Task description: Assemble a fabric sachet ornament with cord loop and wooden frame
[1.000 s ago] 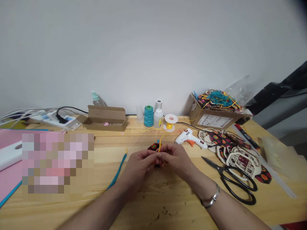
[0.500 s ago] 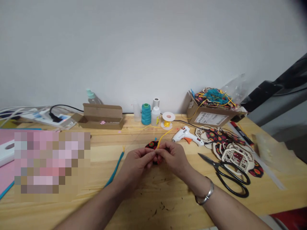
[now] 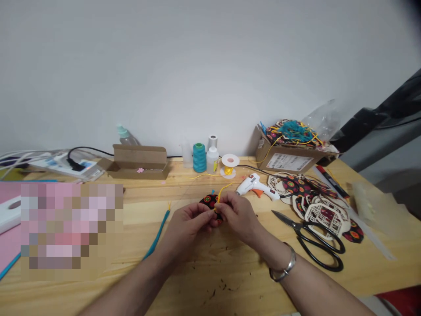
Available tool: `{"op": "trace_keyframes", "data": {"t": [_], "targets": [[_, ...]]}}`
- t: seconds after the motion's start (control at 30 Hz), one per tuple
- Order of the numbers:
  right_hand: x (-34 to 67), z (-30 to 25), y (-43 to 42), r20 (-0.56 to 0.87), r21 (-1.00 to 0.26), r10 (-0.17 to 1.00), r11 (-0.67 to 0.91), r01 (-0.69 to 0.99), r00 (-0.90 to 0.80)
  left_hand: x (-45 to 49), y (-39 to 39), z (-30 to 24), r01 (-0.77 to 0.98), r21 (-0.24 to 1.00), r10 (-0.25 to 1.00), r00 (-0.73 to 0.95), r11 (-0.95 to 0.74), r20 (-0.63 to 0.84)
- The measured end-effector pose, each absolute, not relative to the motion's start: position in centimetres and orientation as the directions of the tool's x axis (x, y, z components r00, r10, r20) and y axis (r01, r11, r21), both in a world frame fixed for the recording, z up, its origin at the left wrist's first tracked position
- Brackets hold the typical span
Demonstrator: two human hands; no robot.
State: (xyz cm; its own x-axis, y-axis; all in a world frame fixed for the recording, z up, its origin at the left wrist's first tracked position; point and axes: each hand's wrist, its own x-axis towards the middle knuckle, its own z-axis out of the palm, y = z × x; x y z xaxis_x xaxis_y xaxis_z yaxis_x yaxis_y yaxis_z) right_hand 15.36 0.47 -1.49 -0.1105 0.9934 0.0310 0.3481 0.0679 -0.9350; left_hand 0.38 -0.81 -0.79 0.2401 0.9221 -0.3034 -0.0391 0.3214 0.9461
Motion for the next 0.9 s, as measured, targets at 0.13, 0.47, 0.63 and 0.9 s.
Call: {"op": "trace_keyframes", "data": {"t": [0.13, 0.47, 0.63, 0.9], "targets": [[15.4, -1.7, 0.6, 0.012, -0.948, 0.994, 0.047, 0.314, -0.110, 0.4, -0.9, -1.1, 0.193, 0.978, 0.973, 0.195, 0.084, -0.122], [15.2, -1.6, 0.2, 0.045, -0.952, 0.989, 0.086, 0.294, -0.144, 0.7, -1.6, -1.6, 0.527, 0.776, 0.938, 0.209, -0.347, 0.277], [15.4, -1.6, 0.2, 0.127, -0.906, 0.984, 0.167, 0.388, -0.127, 0.3, -1.2, -1.1, 0.501, 0.819, 0.960, 0.157, -0.279, 0.231], [15.1, -1.5, 0.1, 0.143, -0.859, 0.974, 0.210, 0.466, -0.175, 0.1, -1.4, -0.5, 0.229, 0.971, 0.980, 0.166, 0.066, -0.106]]}}
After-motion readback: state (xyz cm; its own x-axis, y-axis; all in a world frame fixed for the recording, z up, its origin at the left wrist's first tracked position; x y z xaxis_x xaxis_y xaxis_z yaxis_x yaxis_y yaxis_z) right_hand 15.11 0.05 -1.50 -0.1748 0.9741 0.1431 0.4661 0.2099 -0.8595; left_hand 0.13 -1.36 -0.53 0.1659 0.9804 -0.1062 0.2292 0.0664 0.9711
